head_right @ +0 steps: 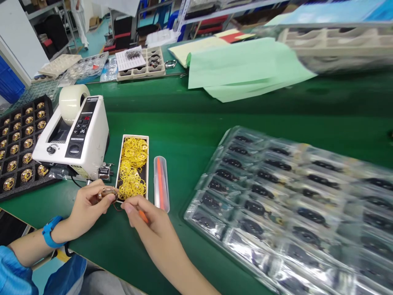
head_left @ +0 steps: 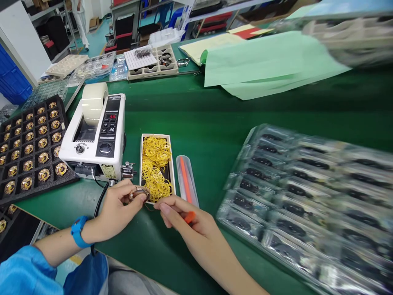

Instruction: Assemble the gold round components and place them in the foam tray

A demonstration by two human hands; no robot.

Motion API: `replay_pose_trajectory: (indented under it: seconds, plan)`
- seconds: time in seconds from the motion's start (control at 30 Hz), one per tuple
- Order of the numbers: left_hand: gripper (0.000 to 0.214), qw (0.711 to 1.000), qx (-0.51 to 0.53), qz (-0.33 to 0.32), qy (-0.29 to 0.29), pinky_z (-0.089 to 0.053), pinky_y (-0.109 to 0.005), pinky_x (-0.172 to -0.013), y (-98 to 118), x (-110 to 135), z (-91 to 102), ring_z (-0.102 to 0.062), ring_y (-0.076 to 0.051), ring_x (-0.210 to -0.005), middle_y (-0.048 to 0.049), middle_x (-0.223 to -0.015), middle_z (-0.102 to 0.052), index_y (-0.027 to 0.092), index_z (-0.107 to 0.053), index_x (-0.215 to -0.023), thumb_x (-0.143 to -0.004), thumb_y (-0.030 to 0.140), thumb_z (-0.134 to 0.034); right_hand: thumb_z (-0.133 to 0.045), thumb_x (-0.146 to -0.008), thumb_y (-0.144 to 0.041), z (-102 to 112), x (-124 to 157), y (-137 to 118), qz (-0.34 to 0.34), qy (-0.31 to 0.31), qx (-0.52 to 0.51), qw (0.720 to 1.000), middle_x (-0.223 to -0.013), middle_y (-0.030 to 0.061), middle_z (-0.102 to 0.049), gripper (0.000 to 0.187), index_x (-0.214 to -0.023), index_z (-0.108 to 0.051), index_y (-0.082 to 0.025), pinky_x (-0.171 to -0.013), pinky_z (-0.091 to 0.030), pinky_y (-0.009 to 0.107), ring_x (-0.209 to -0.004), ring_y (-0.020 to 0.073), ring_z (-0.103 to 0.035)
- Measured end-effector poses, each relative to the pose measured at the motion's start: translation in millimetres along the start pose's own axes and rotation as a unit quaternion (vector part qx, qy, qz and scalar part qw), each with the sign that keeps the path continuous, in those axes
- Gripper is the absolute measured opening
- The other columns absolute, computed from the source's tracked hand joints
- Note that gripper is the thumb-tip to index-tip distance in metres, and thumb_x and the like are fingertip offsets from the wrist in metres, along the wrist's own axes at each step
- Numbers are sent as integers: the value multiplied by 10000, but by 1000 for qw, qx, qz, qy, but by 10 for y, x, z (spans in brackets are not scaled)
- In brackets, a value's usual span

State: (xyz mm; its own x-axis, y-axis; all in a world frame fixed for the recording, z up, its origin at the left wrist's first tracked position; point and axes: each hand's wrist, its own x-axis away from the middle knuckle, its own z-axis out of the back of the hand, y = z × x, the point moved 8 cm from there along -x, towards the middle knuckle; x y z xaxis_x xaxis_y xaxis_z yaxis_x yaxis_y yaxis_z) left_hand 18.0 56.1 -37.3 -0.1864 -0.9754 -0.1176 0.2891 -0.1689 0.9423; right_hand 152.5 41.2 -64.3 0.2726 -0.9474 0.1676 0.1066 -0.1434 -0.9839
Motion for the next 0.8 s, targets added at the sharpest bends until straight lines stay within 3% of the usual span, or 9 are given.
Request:
replay_pose_trajectory:
  seconds: [0.1, 0.17, 0.23, 0.33, 0.43, 0.5, 0.57, 0.67, 0.8]
  plan:
    - [236, 965, -156, -207, 47, -486, -237, -595, 206, 129, 9, -578, -133, -698, -42, -791, -593, 180, -678, -1061, -920, 171, -490, -587, -779, -707, -195, 20, 57, -74, -86, -139, 984, -574, -54, -410, 513, -775, -558, -195, -439, -240, 230, -451, 71, -251]
    - [340, 936, -232, -263, 16, -531, -267, -648, 213, 210, -103, -628, -168, -782, -90, -904, -632, 199, -626, -1212, -923, 127, -461, -623, -759, -701, -277, 45, 61, -102, -115, -209, 966, -590, -65, -386, 517, -765, -537, -192, -429, -189, 225, -444, 50, -172]
    - [388, 924, -275, -265, -16, -557, -309, -686, 181, 253, -189, -653, -211, -843, -125, -960, -643, 206, -599, -1268, -922, 112, -450, -649, -753, -682, -263, 53, 72, -105, -107, -221, 964, -602, -66, -356, 506, -737, -524, -191, -435, -182, 222, -460, 50, -157]
    - [442, 947, -229, -224, -17, -575, -360, -770, 184, 294, -157, -649, -244, -963, -162, -1104, -623, 213, -544, -1331, -909, 115, -460, -614, -776, -686, -114, 42, 114, -70, -73, -138, 985, -611, -41, -363, 503, -688, -507, -202, -444, -255, 230, -490, 85, -260]
    - [379, 993, -54, -72, 73, -578, -310, -734, 34, 308, 162, -642, -211, -954, -138, -1137, -603, 206, -599, -1234, -855, 214, -603, -559, -873, -568, 119, 27, 72, 49, -20, 50, 997, -632, 0, -442, 378, -710, -541, -227, -481, -354, 262, -541, 141, -400]
    - [333, 982, 89, 68, 153, -531, -243, -567, -207, 361, 422, -639, -157, -745, -83, -928, -636, 171, -658, -1087, -805, 345, -682, -559, -908, -423, 233, 61, -28, 157, 26, 159, 974, -677, 16, -514, 210, -788, -568, -251, -510, -384, 276, -553, 154, -454]
    - [419, 942, 200, 167, 210, -404, -201, -427, -409, 416, 621, -548, -101, -523, -15, -683, -591, 131, -679, -973, -774, 499, -682, -564, -909, -305, 262, 120, -113, 237, 52, 209, 947, -725, 22, -567, 63, -856, -563, -273, -525, -394, 277, -559, 157, -495]
    - [482, 912, 255, 192, 259, -269, -192, -391, -464, 390, 859, -399, -56, -392, 50, -509, -475, 108, -677, -834, -733, 580, -683, -553, -913, -249, 192, 152, -167, 264, 34, 206, 942, -772, 29, -601, 43, -899, -557, -290, -537, -416, 270, -602, 170, -549]
    - [284, 922, 220, 134, 290, -254, -200, -440, -207, 296, 1022, -320, -47, -414, 84, -472, -374, 151, -608, -657, -733, 391, -738, -527, -925, -397, 113, 86, -121, 179, -15, 133, 975, -780, 53, -593, 190, -799, -595, -272, -515, -452, 259, -639, 188, -560]
